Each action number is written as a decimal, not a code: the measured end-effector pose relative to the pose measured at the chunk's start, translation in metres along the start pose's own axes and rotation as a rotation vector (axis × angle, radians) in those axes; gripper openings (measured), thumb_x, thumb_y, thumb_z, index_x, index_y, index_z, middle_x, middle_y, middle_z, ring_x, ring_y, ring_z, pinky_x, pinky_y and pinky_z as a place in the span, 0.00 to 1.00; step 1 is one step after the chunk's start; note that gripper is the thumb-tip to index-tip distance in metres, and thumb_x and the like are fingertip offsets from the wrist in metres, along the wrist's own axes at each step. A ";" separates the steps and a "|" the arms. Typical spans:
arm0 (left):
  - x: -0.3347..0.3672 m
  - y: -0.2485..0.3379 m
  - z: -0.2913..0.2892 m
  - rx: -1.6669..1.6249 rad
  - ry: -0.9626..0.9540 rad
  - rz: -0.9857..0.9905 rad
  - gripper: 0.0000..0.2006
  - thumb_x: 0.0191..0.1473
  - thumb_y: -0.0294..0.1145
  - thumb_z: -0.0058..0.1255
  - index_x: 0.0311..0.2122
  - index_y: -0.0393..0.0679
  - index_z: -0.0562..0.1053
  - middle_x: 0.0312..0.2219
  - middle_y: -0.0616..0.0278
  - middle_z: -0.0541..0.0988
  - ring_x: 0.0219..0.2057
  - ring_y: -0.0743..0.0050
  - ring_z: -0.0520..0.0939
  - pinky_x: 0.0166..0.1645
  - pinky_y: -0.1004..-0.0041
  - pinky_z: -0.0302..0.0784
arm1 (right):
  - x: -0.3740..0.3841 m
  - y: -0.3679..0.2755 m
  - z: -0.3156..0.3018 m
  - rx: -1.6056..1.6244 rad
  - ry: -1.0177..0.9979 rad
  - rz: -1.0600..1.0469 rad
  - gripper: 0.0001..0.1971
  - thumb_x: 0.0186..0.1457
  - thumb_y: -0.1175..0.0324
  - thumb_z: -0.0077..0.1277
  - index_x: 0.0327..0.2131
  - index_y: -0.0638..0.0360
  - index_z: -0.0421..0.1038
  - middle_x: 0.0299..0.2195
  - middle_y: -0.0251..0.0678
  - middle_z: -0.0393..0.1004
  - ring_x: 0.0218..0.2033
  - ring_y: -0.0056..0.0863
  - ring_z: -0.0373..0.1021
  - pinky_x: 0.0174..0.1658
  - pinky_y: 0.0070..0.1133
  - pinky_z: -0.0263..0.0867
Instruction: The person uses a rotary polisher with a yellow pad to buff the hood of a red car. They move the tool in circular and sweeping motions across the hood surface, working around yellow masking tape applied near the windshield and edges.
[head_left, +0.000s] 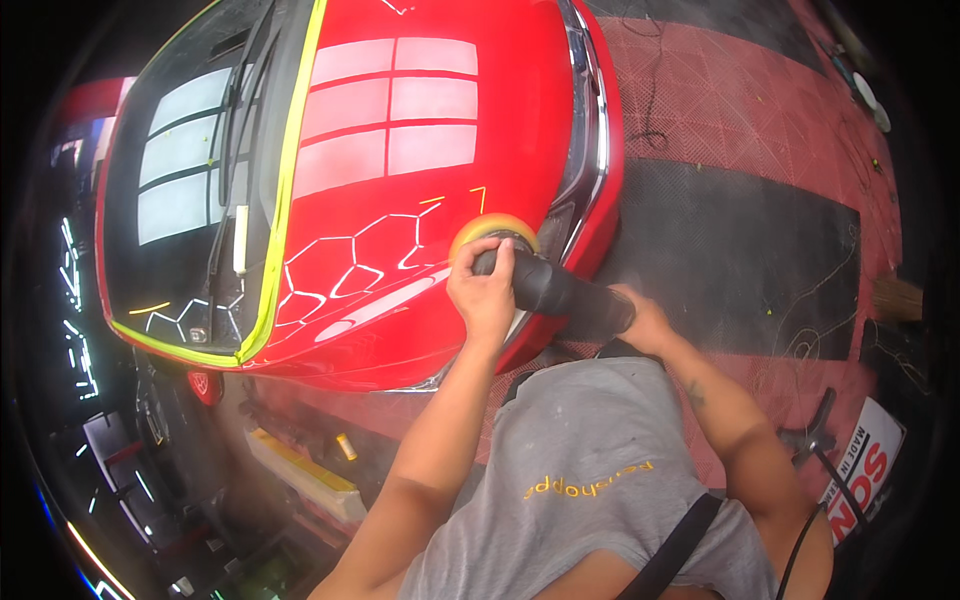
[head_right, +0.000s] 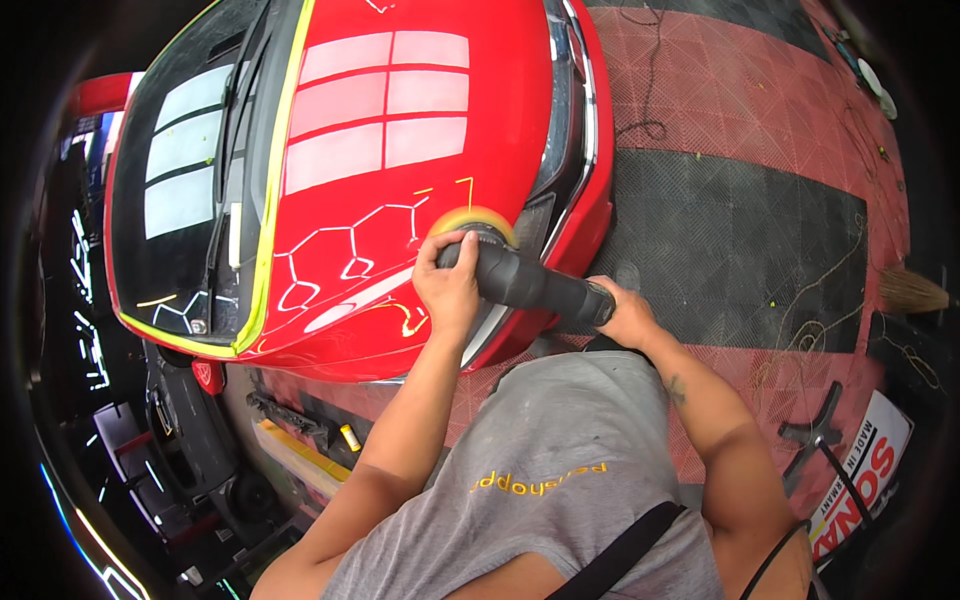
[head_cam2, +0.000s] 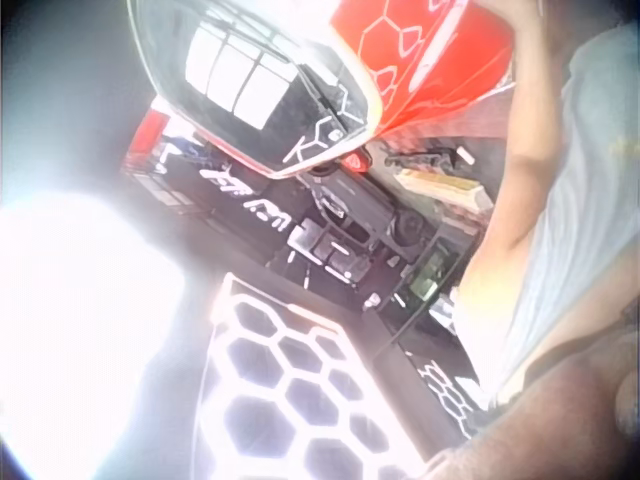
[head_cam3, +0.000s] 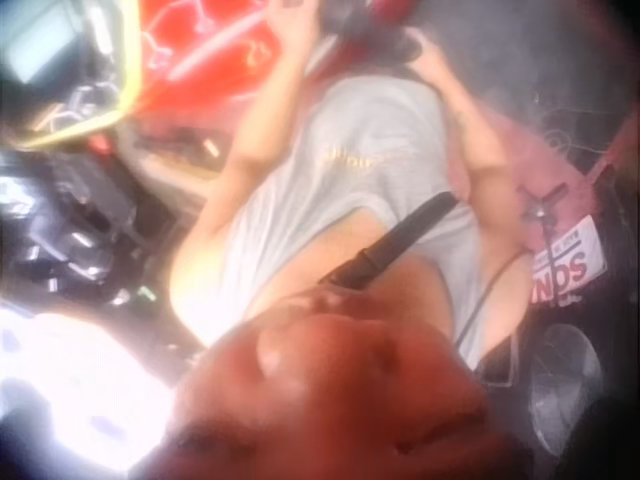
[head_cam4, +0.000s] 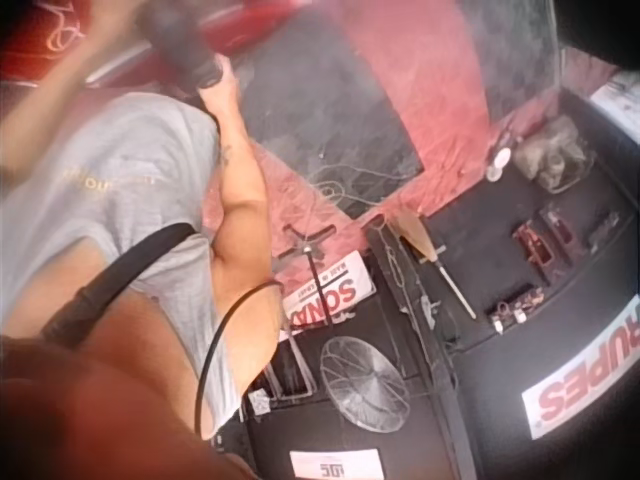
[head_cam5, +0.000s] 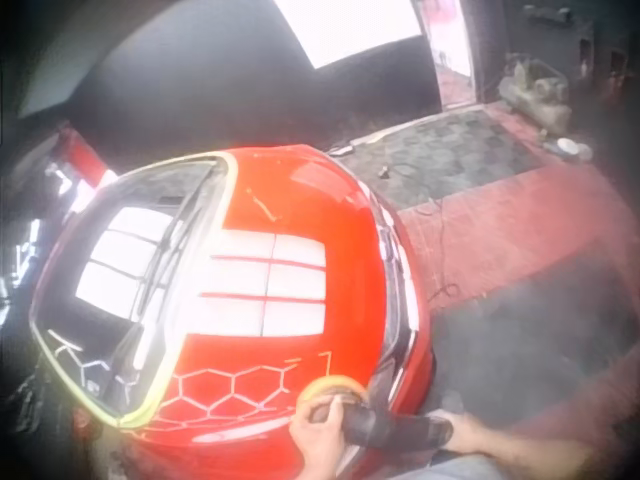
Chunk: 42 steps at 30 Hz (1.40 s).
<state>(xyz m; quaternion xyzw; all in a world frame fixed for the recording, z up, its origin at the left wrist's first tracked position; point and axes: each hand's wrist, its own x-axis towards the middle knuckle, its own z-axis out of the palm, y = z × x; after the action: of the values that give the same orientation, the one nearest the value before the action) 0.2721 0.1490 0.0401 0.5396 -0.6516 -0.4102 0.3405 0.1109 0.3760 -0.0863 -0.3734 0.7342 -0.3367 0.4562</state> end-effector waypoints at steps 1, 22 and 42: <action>0.001 -0.002 0.000 -0.014 0.016 -0.032 0.10 0.57 0.31 0.71 0.39 0.36 0.82 0.36 0.57 0.86 0.40 0.69 0.86 0.50 0.69 0.81 | 0.004 -0.005 -0.006 -0.023 -0.023 0.013 0.34 0.49 0.65 0.70 0.61 0.44 0.71 0.49 0.42 0.85 0.53 0.48 0.80 0.55 0.39 0.75; -0.103 -0.052 -0.001 -0.099 -0.251 -0.386 0.05 0.64 0.26 0.63 0.43 0.39 0.81 0.38 0.61 0.86 0.37 0.77 0.86 0.46 0.71 0.83 | 0.187 -0.091 -0.184 0.212 0.062 0.021 0.31 0.46 0.78 0.67 0.57 0.54 0.73 0.28 0.29 0.75 0.19 0.19 0.69 0.21 0.22 0.65; -0.083 0.046 0.175 0.065 -0.047 -0.745 0.16 0.62 0.37 0.67 0.51 0.41 0.81 0.38 0.58 0.86 0.39 0.72 0.86 0.48 0.69 0.82 | 0.393 -0.100 -0.335 -0.105 -0.260 -0.271 0.34 0.45 0.66 0.74 0.58 0.54 0.73 0.47 0.46 0.83 0.52 0.46 0.80 0.56 0.35 0.73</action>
<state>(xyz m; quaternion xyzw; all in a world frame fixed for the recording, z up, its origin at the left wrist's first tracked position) 0.1130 0.2638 0.0058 0.7408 -0.4310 -0.4971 0.1357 -0.2937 0.0420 -0.0476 -0.5324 0.6286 -0.3052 0.4778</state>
